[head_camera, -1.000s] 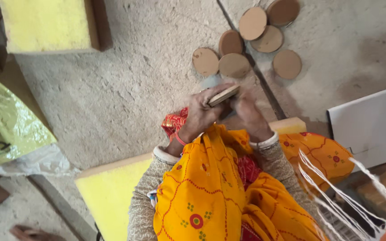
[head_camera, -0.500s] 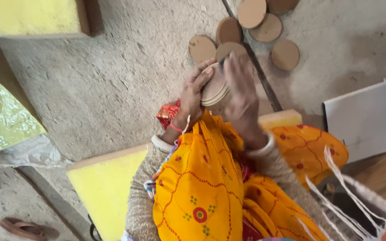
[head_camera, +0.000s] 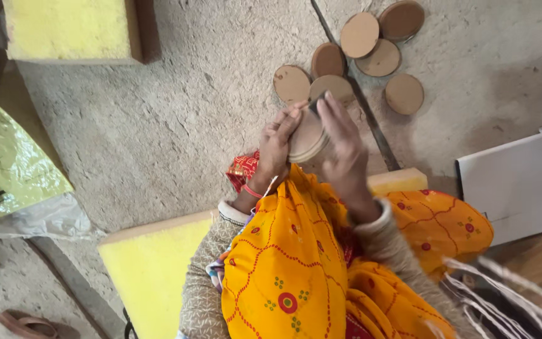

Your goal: The person sits cross-legged on a cushion on the floor and sands round wooden discs by hand using a sanding block, rubbing the surfaces and edges of one disc at a time and setting finished discs aside with others on the floor.

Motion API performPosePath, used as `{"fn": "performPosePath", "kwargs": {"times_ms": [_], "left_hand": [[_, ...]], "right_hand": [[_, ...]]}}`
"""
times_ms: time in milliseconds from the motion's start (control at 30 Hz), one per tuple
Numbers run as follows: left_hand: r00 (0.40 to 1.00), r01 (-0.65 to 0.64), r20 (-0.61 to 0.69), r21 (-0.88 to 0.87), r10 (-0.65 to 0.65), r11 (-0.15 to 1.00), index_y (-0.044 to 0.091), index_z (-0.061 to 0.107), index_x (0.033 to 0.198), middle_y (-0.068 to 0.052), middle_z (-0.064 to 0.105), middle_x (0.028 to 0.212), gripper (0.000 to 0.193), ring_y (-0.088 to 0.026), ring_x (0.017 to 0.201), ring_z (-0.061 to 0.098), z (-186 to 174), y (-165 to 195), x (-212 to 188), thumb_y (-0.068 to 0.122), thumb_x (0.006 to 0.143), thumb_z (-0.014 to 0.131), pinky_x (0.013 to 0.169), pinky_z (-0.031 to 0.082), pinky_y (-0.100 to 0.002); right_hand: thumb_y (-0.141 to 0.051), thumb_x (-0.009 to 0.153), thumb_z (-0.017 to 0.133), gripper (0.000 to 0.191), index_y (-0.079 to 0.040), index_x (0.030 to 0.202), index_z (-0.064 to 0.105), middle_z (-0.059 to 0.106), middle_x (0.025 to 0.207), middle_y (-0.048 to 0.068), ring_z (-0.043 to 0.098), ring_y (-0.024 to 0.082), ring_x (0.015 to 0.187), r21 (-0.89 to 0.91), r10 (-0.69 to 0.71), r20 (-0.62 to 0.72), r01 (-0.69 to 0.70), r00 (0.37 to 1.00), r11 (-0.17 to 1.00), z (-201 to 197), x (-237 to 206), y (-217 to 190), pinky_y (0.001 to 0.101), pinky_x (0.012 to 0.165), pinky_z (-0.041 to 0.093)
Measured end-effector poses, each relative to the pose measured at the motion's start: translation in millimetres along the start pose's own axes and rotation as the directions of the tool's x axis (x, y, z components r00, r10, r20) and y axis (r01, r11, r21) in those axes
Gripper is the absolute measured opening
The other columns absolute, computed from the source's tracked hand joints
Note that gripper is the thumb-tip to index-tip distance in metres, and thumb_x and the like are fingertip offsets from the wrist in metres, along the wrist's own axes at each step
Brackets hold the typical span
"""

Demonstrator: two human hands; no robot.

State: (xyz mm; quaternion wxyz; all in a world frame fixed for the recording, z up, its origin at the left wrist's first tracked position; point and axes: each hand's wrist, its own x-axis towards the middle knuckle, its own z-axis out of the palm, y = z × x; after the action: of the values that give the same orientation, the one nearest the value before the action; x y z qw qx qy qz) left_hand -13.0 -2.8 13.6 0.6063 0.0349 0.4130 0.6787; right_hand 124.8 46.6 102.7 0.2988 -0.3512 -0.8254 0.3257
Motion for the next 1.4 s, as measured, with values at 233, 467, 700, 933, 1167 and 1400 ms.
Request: {"fn": "performPosePath", "kwargs": {"times_ms": [233, 467, 700, 933, 1167, 1400], "left_hand": [[0.993, -0.120, -0.006, 0.069, 0.121, 0.990, -0.006, 0.069, 0.125, -0.010, 0.072, 0.114, 0.032, -0.014, 0.100, 0.067, -14.3, -13.1, 5.2, 0.019, 0.112, 0.056, 0.090, 0.056, -0.029], [0.998, -0.056, -0.007, 0.055, 0.056, 0.997, -0.003, 0.066, 0.128, -0.008, 0.072, 0.117, 0.036, -0.014, 0.105, 0.068, -5.0, 5.2, -5.0, 0.024, 0.108, 0.054, 0.092, 0.056, -0.029], [0.996, 0.053, 0.074, -0.024, -0.051, 0.998, -0.004, 0.066, 0.128, -0.011, 0.072, 0.117, 0.035, -0.016, 0.102, 0.068, -5.5, 7.0, -10.6, 0.024, 0.109, 0.055, 0.093, 0.057, -0.030], [0.978, 0.198, 0.088, -0.138, -0.187, 0.971, 0.002, 0.069, 0.122, -0.008, 0.071, 0.114, 0.027, -0.015, 0.099, 0.068, -6.8, 6.6, -12.5, 0.021, 0.107, 0.056, 0.089, 0.056, -0.029], [0.991, 0.130, 0.061, -0.156, -0.122, 0.979, 0.001, 0.065, 0.119, -0.006, 0.070, 0.120, 0.022, -0.013, 0.106, 0.067, -9.4, 5.8, -8.7, 0.020, 0.108, 0.059, 0.096, 0.055, -0.027], [0.980, 0.169, 0.111, -0.058, -0.162, 0.984, -0.001, 0.060, 0.119, -0.005, 0.066, 0.109, 0.024, -0.012, 0.098, 0.064, -9.7, 9.8, -17.8, 0.019, 0.106, 0.065, 0.089, 0.055, -0.027]], "right_hand": [[0.006, 0.092, 0.050, 0.054, 0.005, 0.146, 0.054, 0.050, 0.154, 0.026, 0.050, 0.044, 0.144, -0.185, -0.006, -0.082, -0.009, 0.997, 0.983, 14.6, -15.7, -39.3, 0.0451, 0.121, 0.043], [0.009, 0.082, 0.045, 0.063, 0.007, 0.144, 0.056, 0.052, 0.152, 0.027, 0.050, 0.047, 0.142, -0.168, 0.003, -0.016, -0.006, 1.000, 0.986, -5.4, -2.3, -31.5, 0.0468, 0.118, 0.044], [0.001, 0.100, 0.046, 0.045, 0.003, 0.143, 0.057, 0.056, 0.150, 0.023, 0.056, 0.043, 0.141, -0.101, 0.065, -0.082, -0.074, 0.994, 0.992, 21.2, -32.1, -26.4, 0.0454, 0.122, 0.045], [-0.003, 0.100, 0.044, 0.047, 0.004, 0.145, 0.054, 0.055, 0.149, 0.024, 0.054, 0.043, 0.142, -0.034, -0.015, -0.095, 0.012, 0.995, 0.999, 9.3, -21.5, -20.6, 0.0472, 0.124, 0.042], [-0.001, 0.092, 0.047, 0.051, 0.003, 0.142, 0.055, 0.052, 0.148, 0.026, 0.050, 0.044, 0.140, -0.223, -0.024, -0.151, -0.011, 0.988, 0.975, 28.7, -40.6, -33.3, 0.0465, 0.119, 0.041], [0.018, 0.087, 0.056, 0.066, -0.004, 0.149, 0.051, 0.061, 0.142, 0.010, 0.061, 0.019, 0.124, 0.651, 0.445, 0.407, -0.595, 0.798, 0.471, 1.6, -14.8, 47.3, 0.0323, 0.101, 0.054]]}}
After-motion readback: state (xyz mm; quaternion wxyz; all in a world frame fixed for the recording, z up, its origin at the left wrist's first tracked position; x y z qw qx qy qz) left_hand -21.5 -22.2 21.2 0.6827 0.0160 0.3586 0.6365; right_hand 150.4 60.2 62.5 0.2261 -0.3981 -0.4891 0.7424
